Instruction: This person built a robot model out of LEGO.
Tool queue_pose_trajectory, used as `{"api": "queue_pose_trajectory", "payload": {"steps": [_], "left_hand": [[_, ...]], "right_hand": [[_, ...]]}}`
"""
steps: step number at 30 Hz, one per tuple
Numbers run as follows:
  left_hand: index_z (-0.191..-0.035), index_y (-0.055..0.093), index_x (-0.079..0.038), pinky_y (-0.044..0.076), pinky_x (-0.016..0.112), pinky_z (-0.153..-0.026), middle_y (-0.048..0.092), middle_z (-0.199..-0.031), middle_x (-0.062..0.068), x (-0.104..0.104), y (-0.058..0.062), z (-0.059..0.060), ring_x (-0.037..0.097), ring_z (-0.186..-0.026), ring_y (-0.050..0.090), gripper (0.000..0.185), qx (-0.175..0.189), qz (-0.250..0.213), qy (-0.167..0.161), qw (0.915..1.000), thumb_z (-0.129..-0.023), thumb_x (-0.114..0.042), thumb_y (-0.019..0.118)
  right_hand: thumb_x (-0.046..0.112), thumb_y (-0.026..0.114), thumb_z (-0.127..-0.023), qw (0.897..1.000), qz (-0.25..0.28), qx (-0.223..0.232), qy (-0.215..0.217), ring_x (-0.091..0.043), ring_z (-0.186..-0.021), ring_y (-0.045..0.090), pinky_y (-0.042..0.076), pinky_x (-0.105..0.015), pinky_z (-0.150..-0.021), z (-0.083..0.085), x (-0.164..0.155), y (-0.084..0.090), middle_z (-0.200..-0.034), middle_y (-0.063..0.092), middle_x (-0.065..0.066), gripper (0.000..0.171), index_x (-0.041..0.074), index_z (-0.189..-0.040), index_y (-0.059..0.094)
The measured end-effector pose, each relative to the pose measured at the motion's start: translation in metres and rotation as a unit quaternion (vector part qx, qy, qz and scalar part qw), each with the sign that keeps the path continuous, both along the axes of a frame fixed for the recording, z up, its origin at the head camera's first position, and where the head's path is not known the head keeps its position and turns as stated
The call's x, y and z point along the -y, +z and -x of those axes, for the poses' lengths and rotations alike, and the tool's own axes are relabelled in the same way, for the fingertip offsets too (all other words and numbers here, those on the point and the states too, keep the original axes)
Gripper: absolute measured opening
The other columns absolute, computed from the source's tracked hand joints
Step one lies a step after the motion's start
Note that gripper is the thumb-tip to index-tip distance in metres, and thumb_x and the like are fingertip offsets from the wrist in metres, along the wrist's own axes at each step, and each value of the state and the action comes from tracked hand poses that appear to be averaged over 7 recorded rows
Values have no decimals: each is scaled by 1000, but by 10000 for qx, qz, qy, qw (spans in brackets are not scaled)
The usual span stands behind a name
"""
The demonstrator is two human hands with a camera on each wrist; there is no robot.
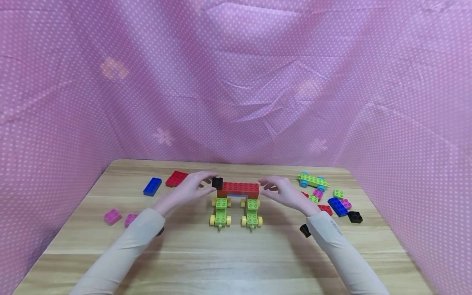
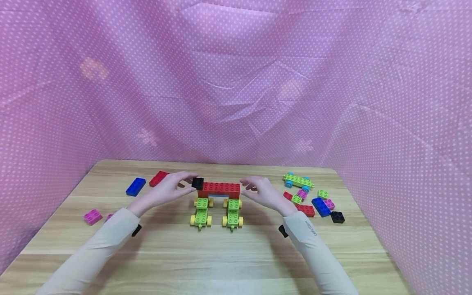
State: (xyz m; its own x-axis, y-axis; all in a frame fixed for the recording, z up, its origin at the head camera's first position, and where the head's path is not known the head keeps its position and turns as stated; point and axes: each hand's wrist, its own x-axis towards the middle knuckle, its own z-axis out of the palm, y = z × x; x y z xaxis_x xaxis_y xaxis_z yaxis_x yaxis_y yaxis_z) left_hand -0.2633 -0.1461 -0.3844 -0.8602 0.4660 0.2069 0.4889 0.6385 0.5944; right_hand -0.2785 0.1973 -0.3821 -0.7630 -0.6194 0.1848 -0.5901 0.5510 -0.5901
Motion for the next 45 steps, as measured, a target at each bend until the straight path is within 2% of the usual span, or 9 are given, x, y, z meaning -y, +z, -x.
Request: {"api": "queue_pose_trajectory", "payload": {"steps": [4, 11, 19, 25, 31, 37, 45], "left_hand": [[-135, 58, -4, 60, 42, -89, 68, -124, 15, 3, -5, 1, 29, -107, 68, 47, 119, -323, 85, 9994, -91, -16, 71], [-135, 59, -9, 59, 43, -92, 69, -123, 12, 5, -10, 2, 27, -109, 67, 46, 616, -727, 286, 9950, -92, -21, 71], [-137, 58, -16, 56, 43, -96, 68, -122, 4, 7, -19, -2, 23, -115, 63, 47, 1202, -1210, 452, 9843, -93, -31, 69], [-137, 58, -18, 56, 42, -97, 68, -123, 4, 7, -23, -3, 23, -116, 63, 48, 1172, -1219, 501, 9843, -93, -35, 69], [-137, 58, -17, 55, 45, -98, 68, -122, 5, 7, -24, -2, 23, -115, 63, 47, 1071, -1229, 547, 9851, -93, -30, 69], [-136, 59, -17, 54, 46, -100, 69, -122, 4, 7, -26, -2, 23, -115, 63, 46, 1201, -1293, 464, 9832, -94, -32, 69], [-139, 56, -19, 55, 43, -97, 68, -122, 3, 8, -25, -2, 23, -116, 62, 53, 1372, -1242, 582, 9810, -92, -41, 68]], "right_hand": [[19, 65, -96, 9996, 30, -162, -236, -32, -105, 69, 59, -45, -91, -1, -18, 6, -121, 69, -19, 38, 0, -129, 62], [15, 66, -95, 9959, -99, -332, -839, -35, -107, 67, 57, -49, -93, -5, -66, 15, -124, 68, -21, 36, -3, -126, 62], [12, 66, -94, 9829, -561, -575, -1657, -44, -106, 66, 56, -56, -89, -17, -140, 17, -118, 68, -28, 34, -8, -122, 63], [18, 64, -97, 9710, -752, -97, -2267, -48, -111, 62, 54, -58, -93, -30, -193, 9, -124, 63, -33, 42, -9, -128, 58], [17, 68, -93, 9619, -992, 112, -2545, -53, -109, 61, 54, -59, -89, -41, -233, -10, -124, 59, -38, 48, -15, -127, 54], [18, 71, -89, 9495, -1450, 473, -2741, -51, -106, 63, 54, -59, -88, -51, -252, -28, -122, 61, -37, 51, -15, -124, 56], [11, 76, -81, 9487, -1359, 406, -2824, -48, -100, 66, 53, -60, -88, -60, -256, -42, -113, 66, -34, 48, -13, -119, 60]]}}
